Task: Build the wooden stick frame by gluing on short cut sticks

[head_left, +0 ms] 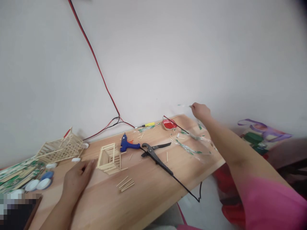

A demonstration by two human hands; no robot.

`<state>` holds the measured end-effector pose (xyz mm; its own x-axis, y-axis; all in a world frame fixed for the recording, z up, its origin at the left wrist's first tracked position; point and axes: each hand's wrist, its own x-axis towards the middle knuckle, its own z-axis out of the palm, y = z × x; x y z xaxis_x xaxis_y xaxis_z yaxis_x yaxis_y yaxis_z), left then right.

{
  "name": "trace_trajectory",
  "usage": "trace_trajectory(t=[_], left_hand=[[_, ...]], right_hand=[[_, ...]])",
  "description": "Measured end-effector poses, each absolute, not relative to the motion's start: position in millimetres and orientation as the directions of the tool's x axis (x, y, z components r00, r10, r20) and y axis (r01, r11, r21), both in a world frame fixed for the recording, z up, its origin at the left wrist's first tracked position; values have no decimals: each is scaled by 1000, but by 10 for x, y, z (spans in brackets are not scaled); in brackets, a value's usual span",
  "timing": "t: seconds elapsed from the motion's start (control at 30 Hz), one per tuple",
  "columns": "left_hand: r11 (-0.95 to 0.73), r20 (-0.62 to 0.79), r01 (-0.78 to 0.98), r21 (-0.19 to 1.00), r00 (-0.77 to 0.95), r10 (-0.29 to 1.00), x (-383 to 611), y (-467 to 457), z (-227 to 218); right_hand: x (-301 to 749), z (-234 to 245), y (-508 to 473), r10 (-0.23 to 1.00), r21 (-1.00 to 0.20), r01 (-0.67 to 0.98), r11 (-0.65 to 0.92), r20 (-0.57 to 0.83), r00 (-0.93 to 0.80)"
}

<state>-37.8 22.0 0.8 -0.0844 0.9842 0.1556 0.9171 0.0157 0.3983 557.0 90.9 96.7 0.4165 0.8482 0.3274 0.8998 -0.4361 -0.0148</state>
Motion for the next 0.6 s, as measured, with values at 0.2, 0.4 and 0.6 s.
trace_trajectory(t=[0.2,0.4,0.6], left_hand=[[9,155,921,389,-75,985,-366,223,20],[-6,145,935,354,-49,988,-345,203,61],[-2,172,932,362,-65,983,-337,176,44]], right_hand=[[5512,1209,321,859,-125,951,-283,409,309],[5558,816,31,841,-101,852,-513,140,523],[5437,446,69,902,-38,901,-431,16,432]])
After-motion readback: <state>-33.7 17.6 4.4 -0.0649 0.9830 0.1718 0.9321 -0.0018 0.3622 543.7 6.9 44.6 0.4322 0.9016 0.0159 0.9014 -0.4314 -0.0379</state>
